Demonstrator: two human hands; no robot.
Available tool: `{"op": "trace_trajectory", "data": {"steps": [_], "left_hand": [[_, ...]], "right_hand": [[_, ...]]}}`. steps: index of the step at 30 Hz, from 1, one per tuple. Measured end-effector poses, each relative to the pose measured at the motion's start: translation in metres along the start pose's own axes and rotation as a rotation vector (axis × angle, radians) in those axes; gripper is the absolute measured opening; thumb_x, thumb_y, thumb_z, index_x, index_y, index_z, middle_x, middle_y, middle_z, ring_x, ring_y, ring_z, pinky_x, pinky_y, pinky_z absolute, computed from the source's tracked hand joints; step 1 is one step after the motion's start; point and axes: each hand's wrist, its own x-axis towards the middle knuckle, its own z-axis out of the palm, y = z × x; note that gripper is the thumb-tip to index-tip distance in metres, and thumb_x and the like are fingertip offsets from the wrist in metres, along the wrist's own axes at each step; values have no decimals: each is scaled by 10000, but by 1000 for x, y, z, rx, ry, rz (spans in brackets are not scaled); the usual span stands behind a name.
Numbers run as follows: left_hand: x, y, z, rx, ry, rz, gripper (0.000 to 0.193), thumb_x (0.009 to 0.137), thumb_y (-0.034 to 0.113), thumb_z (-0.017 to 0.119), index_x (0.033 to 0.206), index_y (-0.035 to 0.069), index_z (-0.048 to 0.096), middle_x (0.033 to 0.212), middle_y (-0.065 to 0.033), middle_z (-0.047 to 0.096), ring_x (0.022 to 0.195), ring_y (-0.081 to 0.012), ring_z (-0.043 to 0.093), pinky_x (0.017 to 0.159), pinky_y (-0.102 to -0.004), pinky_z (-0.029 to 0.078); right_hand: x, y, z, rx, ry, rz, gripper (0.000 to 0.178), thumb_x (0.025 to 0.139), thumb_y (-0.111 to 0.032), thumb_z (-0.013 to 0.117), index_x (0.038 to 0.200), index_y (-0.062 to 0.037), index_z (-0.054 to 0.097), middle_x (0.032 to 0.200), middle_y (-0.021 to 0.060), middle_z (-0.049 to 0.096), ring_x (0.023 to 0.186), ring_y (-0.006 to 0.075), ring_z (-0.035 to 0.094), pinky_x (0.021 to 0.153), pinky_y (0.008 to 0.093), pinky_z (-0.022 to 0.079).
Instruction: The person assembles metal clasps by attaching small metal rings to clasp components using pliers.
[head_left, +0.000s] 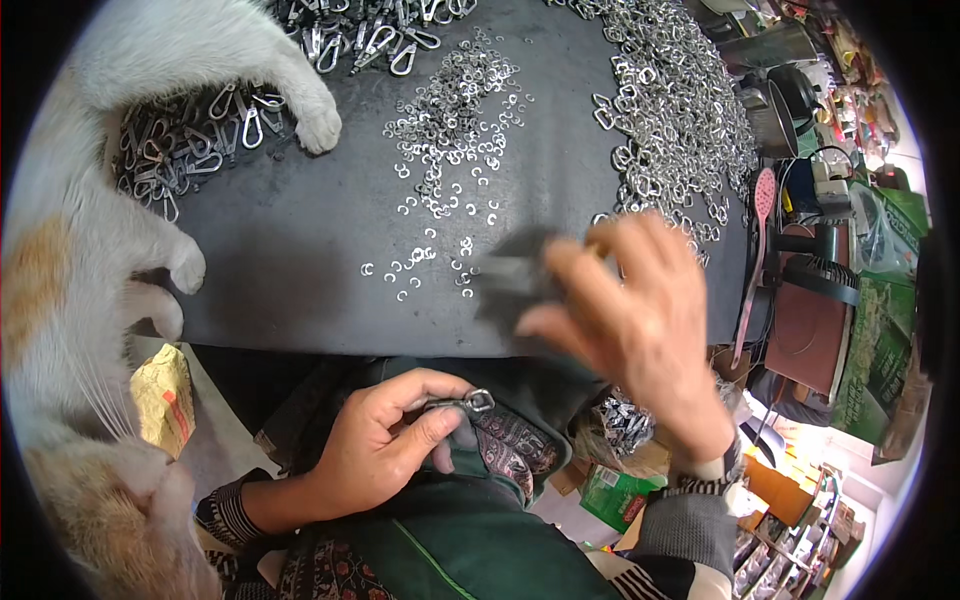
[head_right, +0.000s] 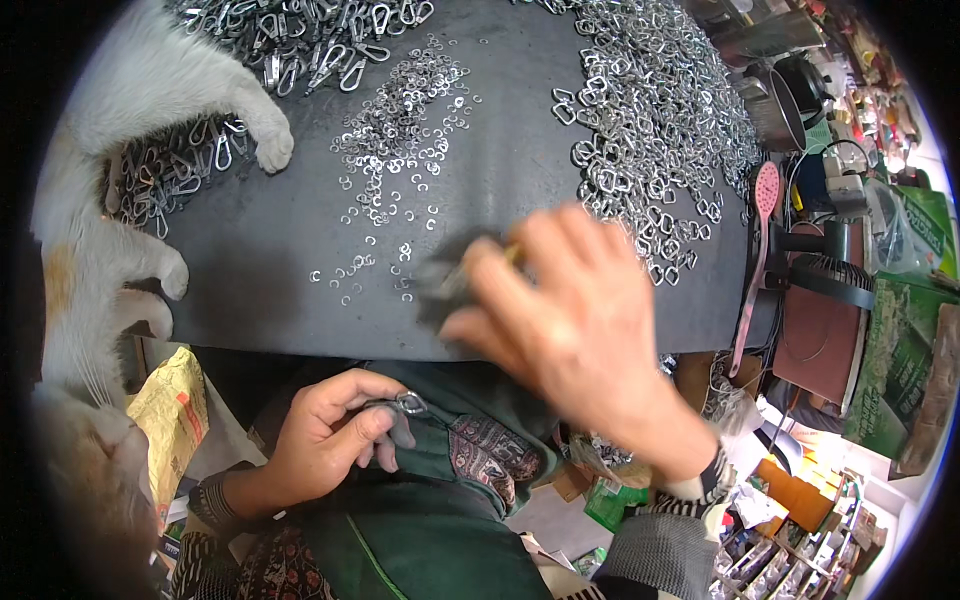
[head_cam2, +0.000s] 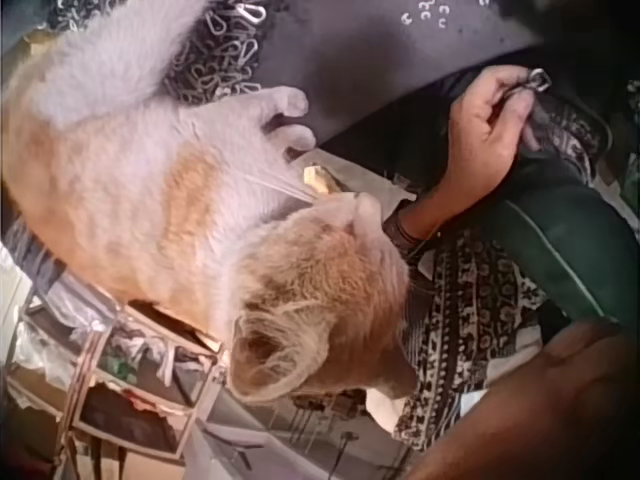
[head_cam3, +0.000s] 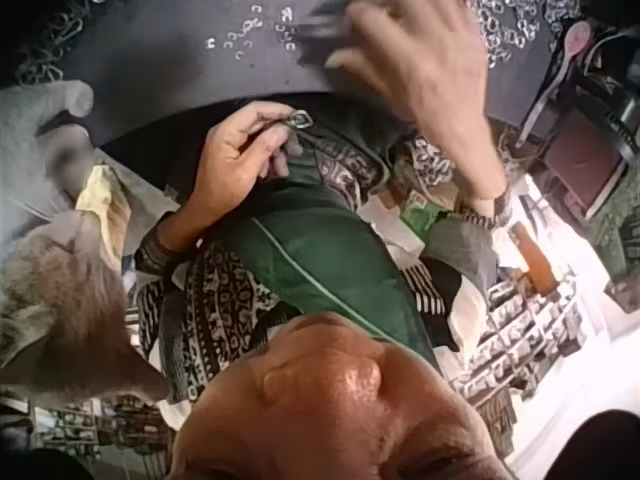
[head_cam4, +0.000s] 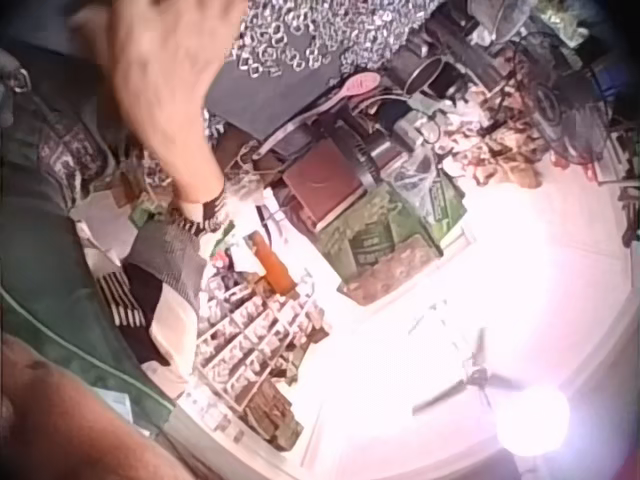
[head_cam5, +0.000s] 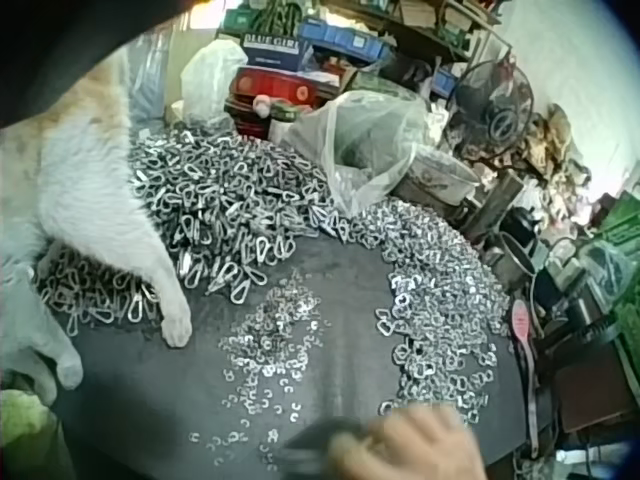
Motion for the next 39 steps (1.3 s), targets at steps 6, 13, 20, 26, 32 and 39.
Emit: {"op": "trace_trajectory", "data": {"steps": [6,13,20,26,32,39], "left_hand": [[-3,-3,7,-61,-167,-75,204,983,71,570,1160,-22,604,869,-39,670,656,-49,596,617,-207,486],[-3,-1,-4,69,-224,-50,203,992,42,535,1170,-43,583,876,-93,685,678,-86,634,644,-220,504],[1,13,-12,254,-181,167,177,926,10,617,1094,-25,659,961,-84,682,833,-103,631,714,-253,503],[5,30,-15,64,125,115,145,905,-20,617,1033,-13,685,900,-38,617,655,-66,536,570,-214,423],[10,26,-15,-97,83,13,113,932,6,618,1031,-27,661,881,-34,593,612,-48,490,505,-202,380],[12,31,-18,-51,9,75,115,934,16,625,1035,-32,649,900,-36,589,641,-53,502,548,-204,400]], "right_hand": [[28,51,9,-286,128,-338,328,730,-317,726,941,-124,566,906,34,513,929,218,549,876,382,434],[51,57,13,-305,99,-526,292,766,-320,692,924,-121,546,902,18,510,925,192,531,870,361,429],[50,54,4,-271,72,-548,303,733,-313,714,885,-102,560,851,18,504,841,186,523,735,333,419],[30,25,-13,-25,74,-448,342,694,-347,762,863,-92,607,781,22,523,696,179,544,573,308,401],[14,11,-5,132,69,-358,345,728,-380,760,859,-94,621,779,28,545,679,184,566,555,311,406],[11,10,-5,160,52,-350,338,728,-366,765,860,-91,619,789,39,548,682,199,566,563,329,410]]}}
